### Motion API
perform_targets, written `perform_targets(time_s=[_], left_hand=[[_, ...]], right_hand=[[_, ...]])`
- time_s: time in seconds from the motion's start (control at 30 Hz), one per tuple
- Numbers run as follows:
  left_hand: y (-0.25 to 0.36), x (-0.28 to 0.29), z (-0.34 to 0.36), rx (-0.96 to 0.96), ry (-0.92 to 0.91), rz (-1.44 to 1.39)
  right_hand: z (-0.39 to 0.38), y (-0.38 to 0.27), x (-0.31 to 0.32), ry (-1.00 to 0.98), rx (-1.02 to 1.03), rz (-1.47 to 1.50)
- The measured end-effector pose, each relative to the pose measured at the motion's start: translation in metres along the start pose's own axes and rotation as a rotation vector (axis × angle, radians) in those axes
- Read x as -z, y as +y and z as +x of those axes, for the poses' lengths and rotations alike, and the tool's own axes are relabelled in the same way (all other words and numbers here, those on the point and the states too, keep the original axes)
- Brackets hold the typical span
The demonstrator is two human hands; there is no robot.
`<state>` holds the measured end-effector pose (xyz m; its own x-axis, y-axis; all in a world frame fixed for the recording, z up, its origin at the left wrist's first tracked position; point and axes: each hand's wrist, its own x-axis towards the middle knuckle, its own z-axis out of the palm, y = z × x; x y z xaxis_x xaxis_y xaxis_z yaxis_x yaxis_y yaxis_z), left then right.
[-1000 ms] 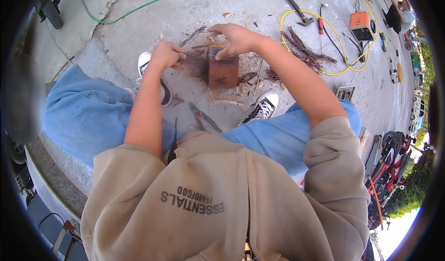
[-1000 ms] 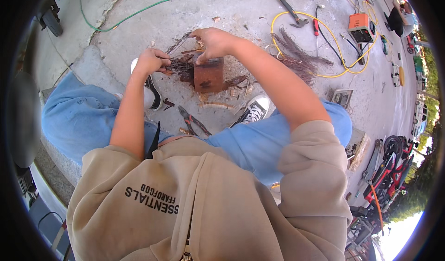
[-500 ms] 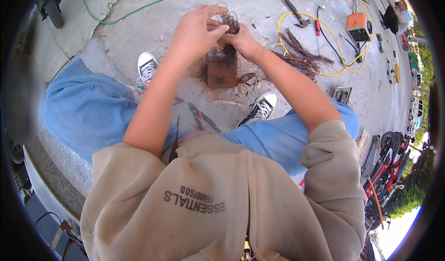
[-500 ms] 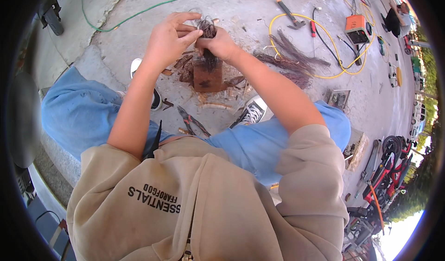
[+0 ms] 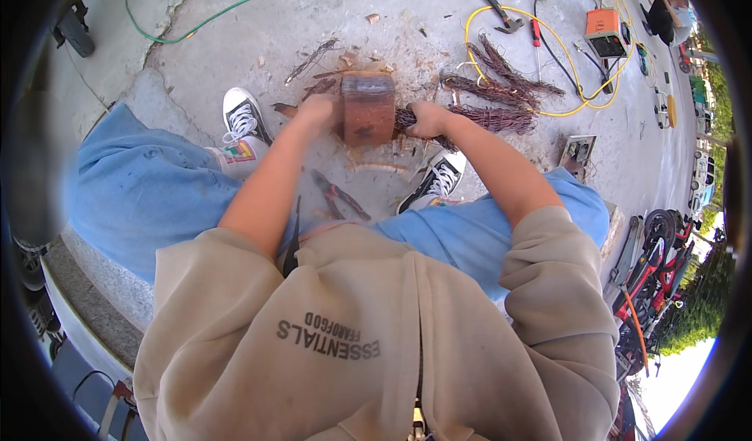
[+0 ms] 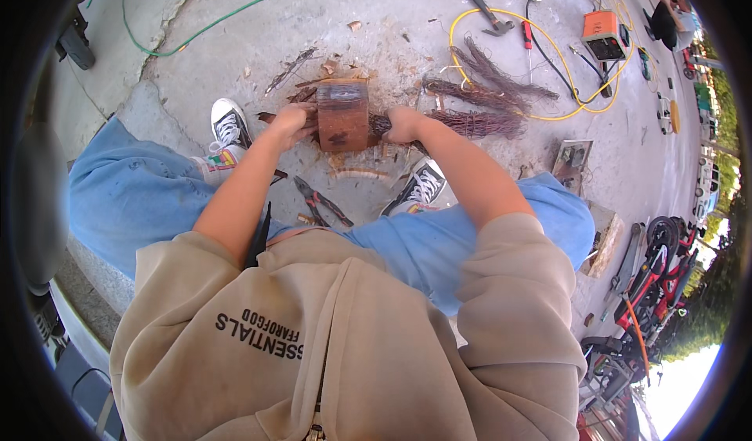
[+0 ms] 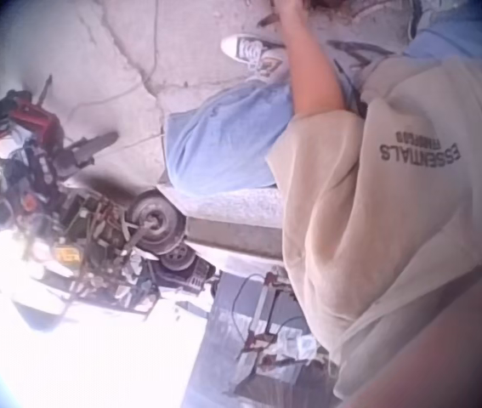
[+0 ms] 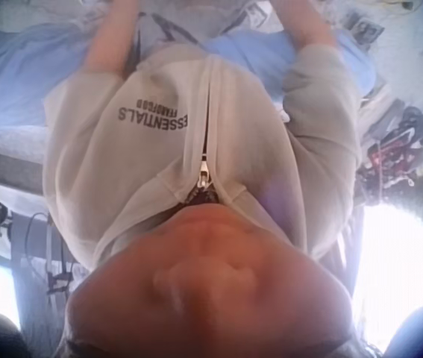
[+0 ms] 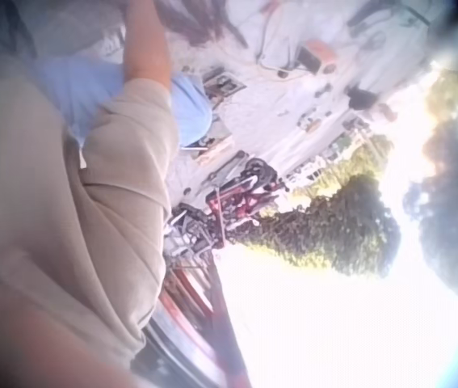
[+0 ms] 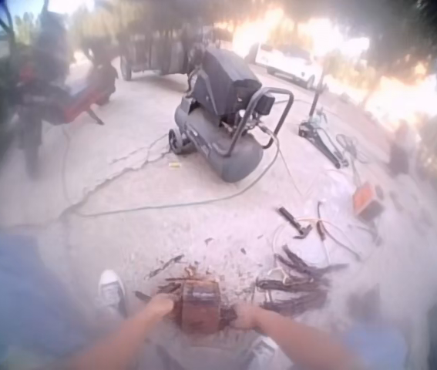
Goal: The person sits on a concrete floor and repeatedly strips insulation from copper wires by hand, pulling the insulation off and placing the stripped wires on the ground. The person handles multiple wire bundles one at a time.
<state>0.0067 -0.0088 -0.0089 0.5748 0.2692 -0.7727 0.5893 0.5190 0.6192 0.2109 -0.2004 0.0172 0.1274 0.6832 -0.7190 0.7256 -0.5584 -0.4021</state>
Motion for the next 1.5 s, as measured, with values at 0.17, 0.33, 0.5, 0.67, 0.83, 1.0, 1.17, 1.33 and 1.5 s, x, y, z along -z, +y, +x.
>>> perform_targets(time_s=[0.17,0.33,0.5,0.67,0.83,1.0,1.17,1.33,1.5], left_hand=[[0.018,-0.022,-0.039,-0.006,-0.133,-0.147],[-0.006,-0.013,-0.006,-0.019,-0.17,-0.118],[-0.002,-0.018,0.0,0.058,-0.197,-0.075],[-0.005,-0.019,-0.002,0.035,-0.187,-0.287],[-0.01,-0.002,0.006,0.058,-0.16,-0.326],[0.008,0.008,-0.016,0.173,-0.1,-0.48],[0.0,0.021,-0.017,0.064,-0.188,-0.399],[-0.024,0.028,-0.002,0.041,-0.031,-0.323],[-0.016,0.03,-0.014,0.086,-0.06,-0.175]], right_hand=[[0.006,-0.026,0.013,0.138,0.107,-0.146],[0.035,-0.023,0.0,0.098,0.148,-0.128],[0.049,-0.007,-0.005,0.129,0.299,0.13],[0.023,0.005,0.032,-0.111,0.127,0.108],[0.02,0.008,0.025,-0.042,0.153,-0.011],[0.029,-0.011,0.011,0.062,0.193,0.035],[0.032,-0.02,0.003,0.086,0.287,0.243],[0.035,-0.024,0.017,0.018,0.181,0.136],[0.029,-0.023,0.015,0.041,0.154,-0.038]])
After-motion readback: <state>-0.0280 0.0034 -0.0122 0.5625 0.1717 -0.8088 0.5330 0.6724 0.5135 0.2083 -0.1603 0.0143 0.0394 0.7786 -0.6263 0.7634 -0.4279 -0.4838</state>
